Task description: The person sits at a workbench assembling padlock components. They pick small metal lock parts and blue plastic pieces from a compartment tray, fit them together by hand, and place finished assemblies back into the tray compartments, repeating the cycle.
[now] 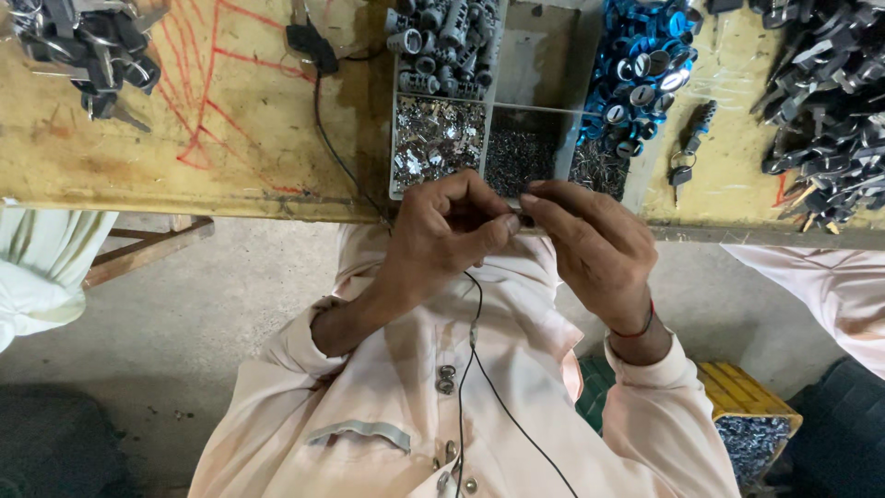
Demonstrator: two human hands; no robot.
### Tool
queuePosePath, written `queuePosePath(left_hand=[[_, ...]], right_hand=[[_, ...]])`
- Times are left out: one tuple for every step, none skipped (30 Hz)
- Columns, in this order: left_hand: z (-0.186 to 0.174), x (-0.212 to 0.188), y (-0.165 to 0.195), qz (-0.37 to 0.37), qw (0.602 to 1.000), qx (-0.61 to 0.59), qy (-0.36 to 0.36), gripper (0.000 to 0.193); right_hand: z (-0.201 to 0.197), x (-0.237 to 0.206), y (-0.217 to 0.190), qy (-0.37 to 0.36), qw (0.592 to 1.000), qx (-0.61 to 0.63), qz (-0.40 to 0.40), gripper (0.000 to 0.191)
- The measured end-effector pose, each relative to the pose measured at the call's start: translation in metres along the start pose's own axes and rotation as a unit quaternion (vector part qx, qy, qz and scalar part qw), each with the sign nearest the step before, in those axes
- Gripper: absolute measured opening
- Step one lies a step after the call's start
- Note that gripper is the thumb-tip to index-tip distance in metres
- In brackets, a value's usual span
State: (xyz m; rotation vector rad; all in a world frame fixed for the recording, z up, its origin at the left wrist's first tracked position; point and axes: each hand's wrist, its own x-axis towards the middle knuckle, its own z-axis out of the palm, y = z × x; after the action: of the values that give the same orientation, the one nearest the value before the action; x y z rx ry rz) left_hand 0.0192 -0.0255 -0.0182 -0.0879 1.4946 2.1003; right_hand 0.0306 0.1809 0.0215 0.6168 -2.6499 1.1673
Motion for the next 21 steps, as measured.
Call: queuePosePath(left_hand=[[0.002,0.0,0.0,0.005,1.0,0.005,0.005,0.021],[0.004,-0.001,0.001,0.017,1.0,0.02,0.002,0.021],[0.005,-0.001,0.002,0.029,0.999,0.036,-0.001,0.02],[0.006,-0.001,0.003,0.041,0.998,0.052,-0.005,0.02],[0.007,0.0,0.005,0.031,0.998,0.054,-0.016,0.019],[0.006,0.001,0.007,0.021,0.998,0.058,-0.028,0.018],[0.006,0.002,0.009,0.01,0.997,0.06,-0.04,0.018],[0.005,0.002,0.011,-0.019,0.998,0.035,-0.051,0.016],[0.004,0.002,0.013,-0.048,0.997,0.01,-0.062,0.015],[0.004,0.003,0.015,-0.076,0.994,-0.015,-0.073,0.014],[0.004,0.004,0.016,-0.077,0.994,-0.013,-0.074,0.014],[0.005,0.004,0.016,-0.078,0.994,-0.011,-0.075,0.014],[0.006,0.005,0.016,-0.079,0.994,-0.009,-0.076,0.014],[0.008,0.005,0.015,-0.073,0.995,-0.012,-0.071,0.014],[0.009,0.006,0.014,-0.067,0.995,-0.016,-0.066,0.014],[0.01,0.006,0.013,-0.061,0.996,-0.02,-0.06,0.015],[0.011,0.007,0.013,-0.064,0.996,-0.013,-0.053,0.015],[0.011,0.007,0.011,-0.067,0.997,-0.007,-0.046,0.014],[0.011,0.008,0.011,-0.07,0.997,0.0,-0.039,0.014],[0.012,0.008,0.01,-0.069,0.996,-0.013,-0.047,0.015],[0.011,0.008,0.009,-0.068,0.996,-0.026,-0.056,0.015]], right_hand=[[-0.003,0.001,0.002,-0.008,1.0,-0.016,-0.019,0.034],[-0.006,0.002,0.004,-0.007,0.999,-0.019,-0.034,0.034],[-0.008,0.002,0.006,-0.006,0.999,-0.022,-0.048,0.034],[-0.009,0.001,0.007,-0.006,0.998,-0.026,-0.062,0.033],[-0.011,0.0,0.008,-0.006,0.998,-0.013,-0.057,0.033],[-0.012,-0.002,0.008,-0.007,0.999,0.0,-0.052,0.033],[-0.012,-0.004,0.009,-0.007,0.999,0.013,-0.046,0.033],[-0.012,-0.007,0.01,-0.01,0.999,0.026,-0.037,0.033],[-0.012,-0.009,0.011,-0.012,0.999,0.038,-0.029,0.033],[-0.012,-0.01,0.012,-0.015,0.998,0.05,-0.022,0.033],[-0.011,-0.012,0.013,-0.011,0.997,0.071,-0.009,0.033],[-0.01,-0.013,0.013,-0.007,0.996,0.092,0.004,0.033],[-0.009,-0.014,0.014,-0.003,0.993,0.113,0.016,0.032],[-0.009,-0.014,0.014,-0.004,0.994,0.104,0.017,0.033],[-0.009,-0.015,0.015,-0.005,0.995,0.095,0.017,0.033],[-0.009,-0.016,0.015,-0.007,0.996,0.087,0.017,0.034],[-0.009,-0.016,0.015,-0.001,0.998,0.065,0.006,0.034],[-0.009,-0.016,0.016,0.003,0.999,0.044,-0.005,0.033],[-0.009,-0.017,0.015,0.008,1.0,0.023,-0.017,0.033],[-0.009,-0.017,0.016,0.007,0.999,0.034,-0.011,0.033],[-0.009,-0.018,0.016,0.007,0.999,0.045,-0.004,0.034]])
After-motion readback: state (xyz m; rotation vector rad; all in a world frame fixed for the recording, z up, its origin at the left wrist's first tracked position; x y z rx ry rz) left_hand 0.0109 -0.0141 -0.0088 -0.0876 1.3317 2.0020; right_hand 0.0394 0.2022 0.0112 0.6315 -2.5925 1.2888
